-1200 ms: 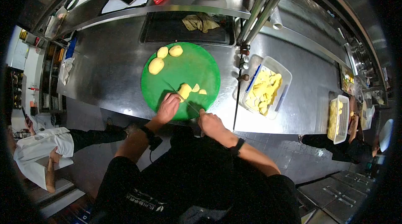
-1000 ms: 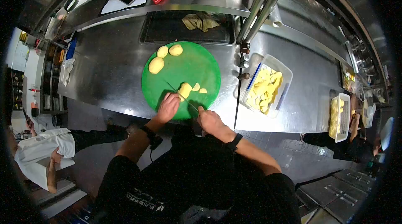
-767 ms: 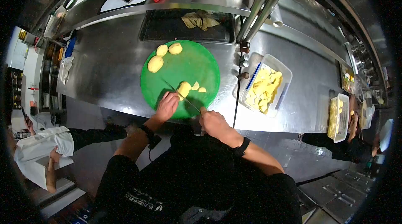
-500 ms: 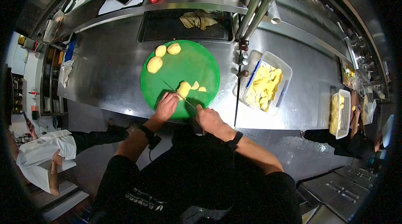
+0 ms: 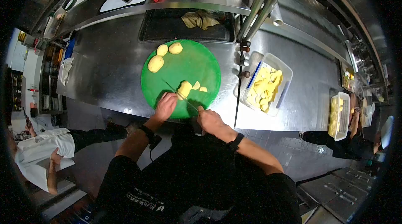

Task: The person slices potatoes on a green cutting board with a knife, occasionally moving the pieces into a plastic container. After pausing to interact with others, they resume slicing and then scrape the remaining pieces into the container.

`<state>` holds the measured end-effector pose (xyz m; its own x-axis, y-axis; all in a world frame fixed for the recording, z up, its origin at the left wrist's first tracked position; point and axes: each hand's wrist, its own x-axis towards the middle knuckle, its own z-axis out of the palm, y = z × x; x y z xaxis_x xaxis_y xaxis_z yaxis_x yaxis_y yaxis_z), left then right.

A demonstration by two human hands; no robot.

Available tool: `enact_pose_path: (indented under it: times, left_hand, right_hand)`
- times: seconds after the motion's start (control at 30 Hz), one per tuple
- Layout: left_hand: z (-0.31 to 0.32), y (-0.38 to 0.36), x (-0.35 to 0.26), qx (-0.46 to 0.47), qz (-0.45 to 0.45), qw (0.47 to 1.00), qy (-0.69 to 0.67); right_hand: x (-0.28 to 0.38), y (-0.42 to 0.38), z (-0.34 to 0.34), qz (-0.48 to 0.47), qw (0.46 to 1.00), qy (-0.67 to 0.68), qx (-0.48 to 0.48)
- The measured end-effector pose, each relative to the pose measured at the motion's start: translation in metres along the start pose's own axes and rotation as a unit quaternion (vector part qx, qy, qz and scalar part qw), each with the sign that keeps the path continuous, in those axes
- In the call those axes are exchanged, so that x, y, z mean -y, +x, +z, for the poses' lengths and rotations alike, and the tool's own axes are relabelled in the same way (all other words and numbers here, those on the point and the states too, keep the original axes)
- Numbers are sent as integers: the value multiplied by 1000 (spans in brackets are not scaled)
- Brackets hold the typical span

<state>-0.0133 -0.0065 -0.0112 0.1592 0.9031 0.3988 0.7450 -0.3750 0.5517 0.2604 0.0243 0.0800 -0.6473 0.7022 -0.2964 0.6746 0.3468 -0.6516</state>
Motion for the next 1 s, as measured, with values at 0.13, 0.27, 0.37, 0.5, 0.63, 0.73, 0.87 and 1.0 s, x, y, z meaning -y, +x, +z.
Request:
enact_pose_path:
  times: [0.13, 0.27, 0.37, 0.5, 0.63, 0.73, 0.87, 1.0]
  left_hand:
    - [0, 0, -3, 1, -3, 1000, -5]
    - [-6, 6, -15, 10, -1, 1000, -10]
    - [-5, 9, -26, 6, 5, 999, -31]
    - [1, -2, -17, 2, -3, 1000, -20]
    - [1, 1, -18, -4, -7, 1000, -18]
    - [3, 0, -15, -3, -7, 1000, -21]
    - [5, -2, -14, 3, -13, 1000, -22]
    - [5, 0, -17, -2, -10, 1000, -20]
  right_hand:
    - [-2, -15, -10, -8, 1000, -3, 0]
    - [2, -20, -18, -6, 1000, -5, 2]
    - [-9, -12, -2, -27, 999, -14, -11]
    - [0, -13, -12, -22, 1000, -10, -8]
    - [7, -22, -30, -27, 1000, -14, 4]
    - [13, -28, -35, -15, 1000, -21, 18]
    - [6, -29, -22, -12, 1000, -13, 0]
    - [-16, -9, 15, 5, 1000, -19, -1]
